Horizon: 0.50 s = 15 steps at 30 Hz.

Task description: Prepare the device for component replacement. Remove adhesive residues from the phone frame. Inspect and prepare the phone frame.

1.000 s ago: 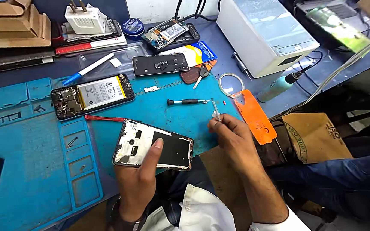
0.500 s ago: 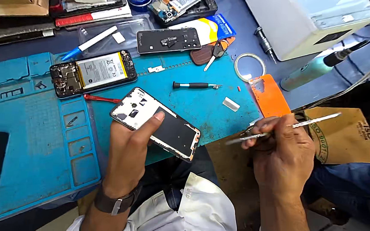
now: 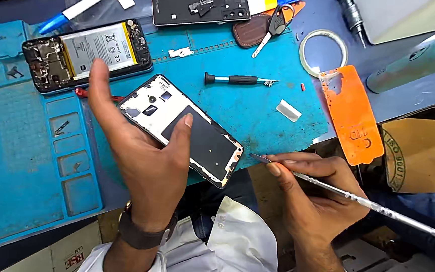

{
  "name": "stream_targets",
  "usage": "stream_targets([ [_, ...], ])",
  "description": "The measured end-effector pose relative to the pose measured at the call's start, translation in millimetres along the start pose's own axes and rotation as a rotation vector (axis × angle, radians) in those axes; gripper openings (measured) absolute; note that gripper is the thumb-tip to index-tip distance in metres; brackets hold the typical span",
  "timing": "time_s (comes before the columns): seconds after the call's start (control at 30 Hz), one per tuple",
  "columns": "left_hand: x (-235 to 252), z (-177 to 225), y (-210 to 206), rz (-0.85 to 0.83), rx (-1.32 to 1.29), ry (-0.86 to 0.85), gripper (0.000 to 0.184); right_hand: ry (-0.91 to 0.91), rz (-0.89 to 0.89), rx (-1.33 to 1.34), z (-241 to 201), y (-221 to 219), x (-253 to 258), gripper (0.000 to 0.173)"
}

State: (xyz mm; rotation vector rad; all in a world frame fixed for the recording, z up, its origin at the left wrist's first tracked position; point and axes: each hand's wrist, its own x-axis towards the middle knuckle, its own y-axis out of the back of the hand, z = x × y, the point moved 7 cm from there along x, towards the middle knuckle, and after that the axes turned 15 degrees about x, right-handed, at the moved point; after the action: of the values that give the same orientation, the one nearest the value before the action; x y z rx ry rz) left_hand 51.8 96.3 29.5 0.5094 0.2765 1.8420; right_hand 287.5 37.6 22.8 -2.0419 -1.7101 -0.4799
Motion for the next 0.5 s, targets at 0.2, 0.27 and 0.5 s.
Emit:
stream_targets([
  [0.2, -6, 15, -1, 0.040, 0.263, -0.226, 0.027, 0.084, 0.052, -0.050, 1, -18, -11, 0.017],
  [0.27, -8, 17, 0, 0.060, 0.267, -0.245, 0.025, 0.068, 0.086, -0.031, 3, -17, -12, 0.017],
  [0.5, -6, 13, -1, 0.040, 0.287, -0.181, 0.026, 0.097, 0.044, -0.044, 5, -15, -12, 0.018],
])
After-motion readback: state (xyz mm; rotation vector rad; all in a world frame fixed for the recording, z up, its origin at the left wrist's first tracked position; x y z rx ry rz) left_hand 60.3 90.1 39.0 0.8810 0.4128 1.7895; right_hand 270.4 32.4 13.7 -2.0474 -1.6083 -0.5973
